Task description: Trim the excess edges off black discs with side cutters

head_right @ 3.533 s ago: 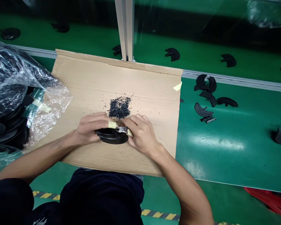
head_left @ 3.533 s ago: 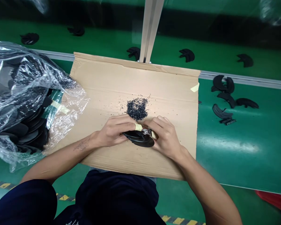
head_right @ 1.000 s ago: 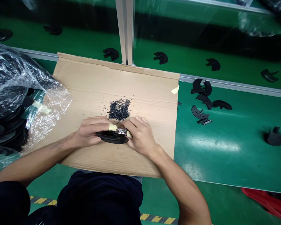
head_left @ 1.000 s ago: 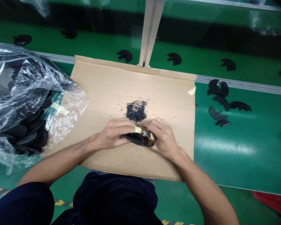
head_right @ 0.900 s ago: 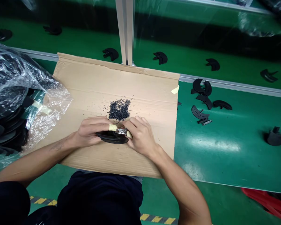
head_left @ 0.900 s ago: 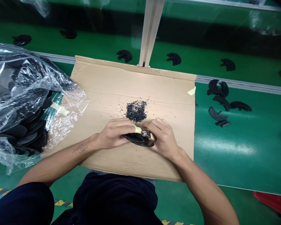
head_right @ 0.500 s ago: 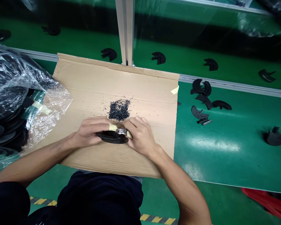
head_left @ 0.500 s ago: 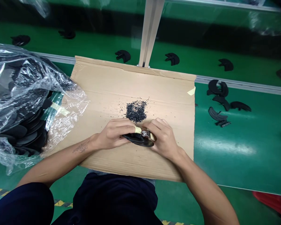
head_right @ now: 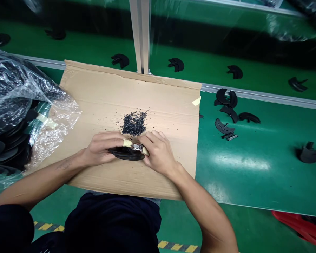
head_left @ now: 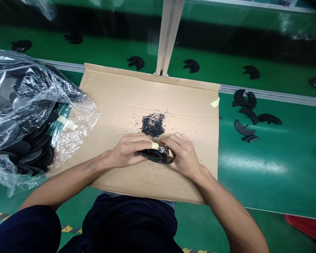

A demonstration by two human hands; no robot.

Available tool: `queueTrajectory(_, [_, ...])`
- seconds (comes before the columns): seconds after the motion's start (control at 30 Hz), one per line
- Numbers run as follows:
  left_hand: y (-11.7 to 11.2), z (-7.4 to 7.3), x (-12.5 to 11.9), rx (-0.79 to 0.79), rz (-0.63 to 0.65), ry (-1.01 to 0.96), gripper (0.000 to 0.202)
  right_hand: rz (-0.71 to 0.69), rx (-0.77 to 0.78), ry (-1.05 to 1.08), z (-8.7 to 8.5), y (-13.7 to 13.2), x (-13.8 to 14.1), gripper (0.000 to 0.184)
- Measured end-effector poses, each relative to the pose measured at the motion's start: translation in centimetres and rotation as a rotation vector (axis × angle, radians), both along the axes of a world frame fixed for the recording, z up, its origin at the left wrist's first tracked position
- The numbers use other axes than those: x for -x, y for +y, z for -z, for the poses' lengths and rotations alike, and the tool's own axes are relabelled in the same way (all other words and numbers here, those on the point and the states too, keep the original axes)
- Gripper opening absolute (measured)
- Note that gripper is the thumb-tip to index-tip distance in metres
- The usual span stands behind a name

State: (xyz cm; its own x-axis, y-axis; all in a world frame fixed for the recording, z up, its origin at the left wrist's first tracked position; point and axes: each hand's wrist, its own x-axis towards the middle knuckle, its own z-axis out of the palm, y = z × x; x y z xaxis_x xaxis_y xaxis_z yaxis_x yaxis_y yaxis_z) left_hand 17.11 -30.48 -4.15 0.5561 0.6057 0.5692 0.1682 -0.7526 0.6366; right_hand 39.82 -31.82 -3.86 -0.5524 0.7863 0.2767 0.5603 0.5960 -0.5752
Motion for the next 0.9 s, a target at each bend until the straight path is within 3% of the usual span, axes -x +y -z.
queueTrajectory(0.9, [0.01,-0.16,-0.09,0.003,0.011,0.004,0.011,0.007,0.015,0.008,0.04,0.07,0.05,0.02])
